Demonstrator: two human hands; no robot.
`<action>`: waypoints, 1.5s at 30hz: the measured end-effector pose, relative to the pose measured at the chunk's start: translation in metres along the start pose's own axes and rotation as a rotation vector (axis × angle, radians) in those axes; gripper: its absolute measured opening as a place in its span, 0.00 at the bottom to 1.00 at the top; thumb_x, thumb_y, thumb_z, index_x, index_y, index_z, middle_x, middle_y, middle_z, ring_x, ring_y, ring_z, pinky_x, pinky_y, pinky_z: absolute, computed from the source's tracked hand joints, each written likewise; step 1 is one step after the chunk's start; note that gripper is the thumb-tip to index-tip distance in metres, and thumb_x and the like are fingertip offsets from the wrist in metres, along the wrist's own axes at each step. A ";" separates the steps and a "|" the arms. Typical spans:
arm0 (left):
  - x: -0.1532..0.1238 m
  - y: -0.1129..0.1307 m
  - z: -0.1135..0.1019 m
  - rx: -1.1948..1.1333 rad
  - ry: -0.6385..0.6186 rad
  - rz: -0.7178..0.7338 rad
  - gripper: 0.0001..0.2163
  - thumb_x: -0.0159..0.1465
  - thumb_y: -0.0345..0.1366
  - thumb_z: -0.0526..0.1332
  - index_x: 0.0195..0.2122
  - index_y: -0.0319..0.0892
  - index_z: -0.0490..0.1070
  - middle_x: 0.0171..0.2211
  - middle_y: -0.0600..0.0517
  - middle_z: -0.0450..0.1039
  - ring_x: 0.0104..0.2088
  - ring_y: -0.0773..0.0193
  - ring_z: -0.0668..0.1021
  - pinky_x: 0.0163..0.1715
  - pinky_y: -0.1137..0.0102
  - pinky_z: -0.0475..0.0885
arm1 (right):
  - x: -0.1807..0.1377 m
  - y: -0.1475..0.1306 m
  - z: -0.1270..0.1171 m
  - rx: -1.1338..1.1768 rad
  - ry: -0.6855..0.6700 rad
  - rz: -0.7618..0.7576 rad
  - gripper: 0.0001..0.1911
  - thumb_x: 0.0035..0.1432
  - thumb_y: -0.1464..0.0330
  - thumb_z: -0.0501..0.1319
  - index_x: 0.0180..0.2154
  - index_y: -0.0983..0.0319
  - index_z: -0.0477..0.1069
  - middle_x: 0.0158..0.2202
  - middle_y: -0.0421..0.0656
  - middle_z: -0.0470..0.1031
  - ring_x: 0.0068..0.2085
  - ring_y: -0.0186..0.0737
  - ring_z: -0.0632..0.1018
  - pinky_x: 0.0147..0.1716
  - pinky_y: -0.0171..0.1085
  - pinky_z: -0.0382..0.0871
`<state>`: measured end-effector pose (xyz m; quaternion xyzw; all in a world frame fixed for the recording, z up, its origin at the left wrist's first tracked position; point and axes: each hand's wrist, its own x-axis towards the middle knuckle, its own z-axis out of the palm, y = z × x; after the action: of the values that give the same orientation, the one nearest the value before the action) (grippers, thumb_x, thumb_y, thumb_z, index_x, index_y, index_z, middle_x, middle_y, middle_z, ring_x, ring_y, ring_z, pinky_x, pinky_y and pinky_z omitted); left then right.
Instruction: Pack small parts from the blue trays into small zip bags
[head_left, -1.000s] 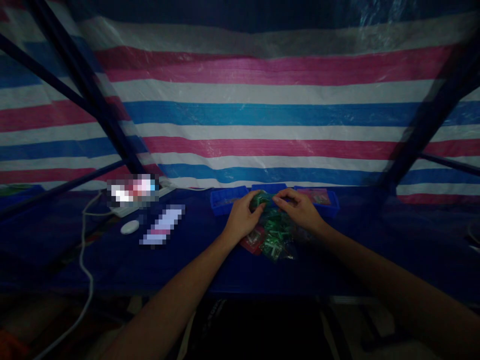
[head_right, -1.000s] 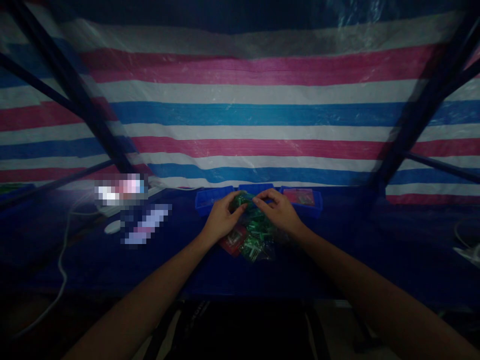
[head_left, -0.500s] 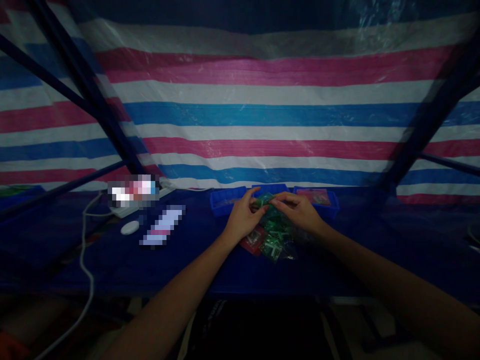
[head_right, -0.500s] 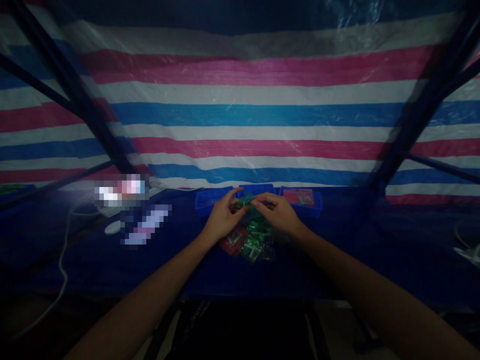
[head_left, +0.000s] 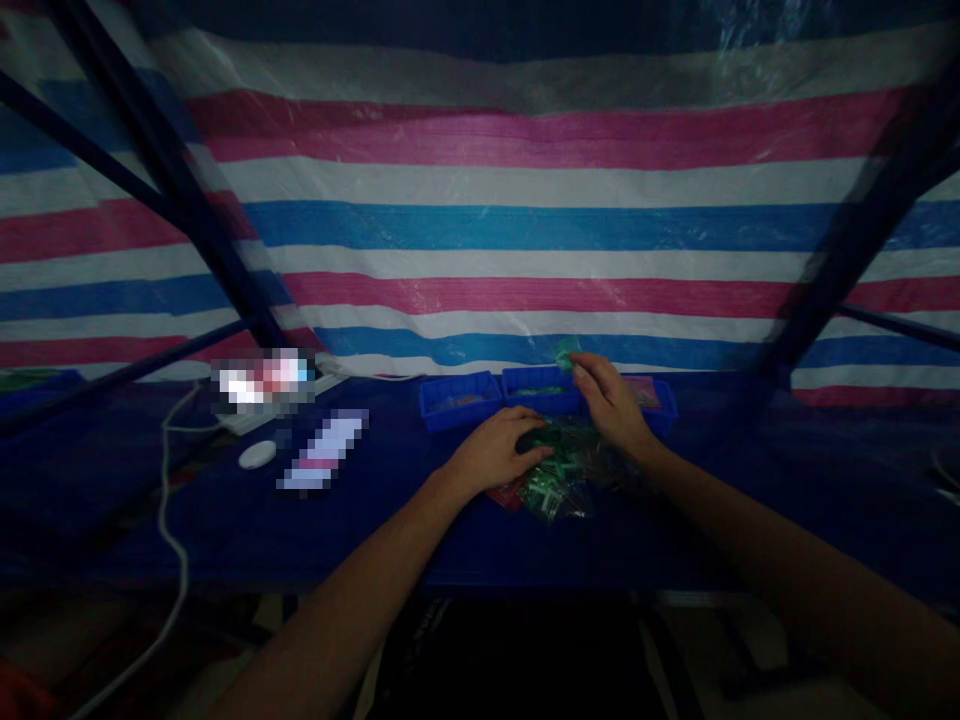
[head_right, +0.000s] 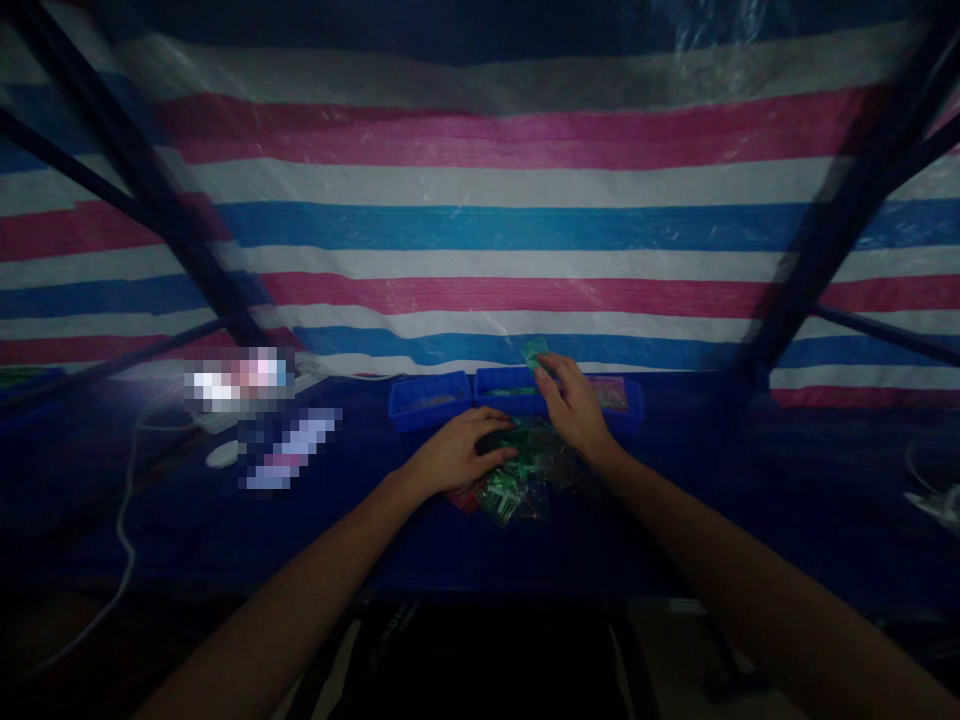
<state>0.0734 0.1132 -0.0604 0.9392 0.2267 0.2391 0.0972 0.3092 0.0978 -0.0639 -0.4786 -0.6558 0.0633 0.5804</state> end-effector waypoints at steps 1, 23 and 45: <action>0.000 -0.001 0.001 0.011 -0.012 -0.002 0.18 0.70 0.44 0.63 0.58 0.43 0.74 0.56 0.44 0.74 0.56 0.54 0.76 0.61 0.59 0.69 | 0.000 0.002 0.002 -0.065 -0.020 -0.057 0.25 0.71 0.52 0.53 0.60 0.57 0.71 0.62 0.49 0.72 0.64 0.51 0.71 0.65 0.54 0.64; 0.002 -0.004 -0.006 0.010 0.172 -0.175 0.10 0.66 0.30 0.62 0.47 0.43 0.78 0.43 0.48 0.82 0.43 0.56 0.82 0.47 0.62 0.77 | -0.006 -0.018 0.004 -0.191 -0.298 -0.214 0.17 0.74 0.59 0.51 0.51 0.58 0.74 0.49 0.49 0.79 0.52 0.51 0.77 0.56 0.50 0.69; 0.007 0.009 -0.012 -0.418 0.487 -0.250 0.11 0.69 0.41 0.64 0.48 0.44 0.78 0.44 0.49 0.83 0.43 0.58 0.85 0.46 0.65 0.80 | -0.013 -0.020 0.018 0.479 -0.381 0.301 0.20 0.55 0.60 0.72 0.47 0.59 0.76 0.42 0.44 0.82 0.44 0.42 0.83 0.49 0.43 0.77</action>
<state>0.0761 0.1096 -0.0443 0.7793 0.3028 0.4836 0.2591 0.2811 0.0864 -0.0662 -0.3999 -0.6409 0.3887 0.5275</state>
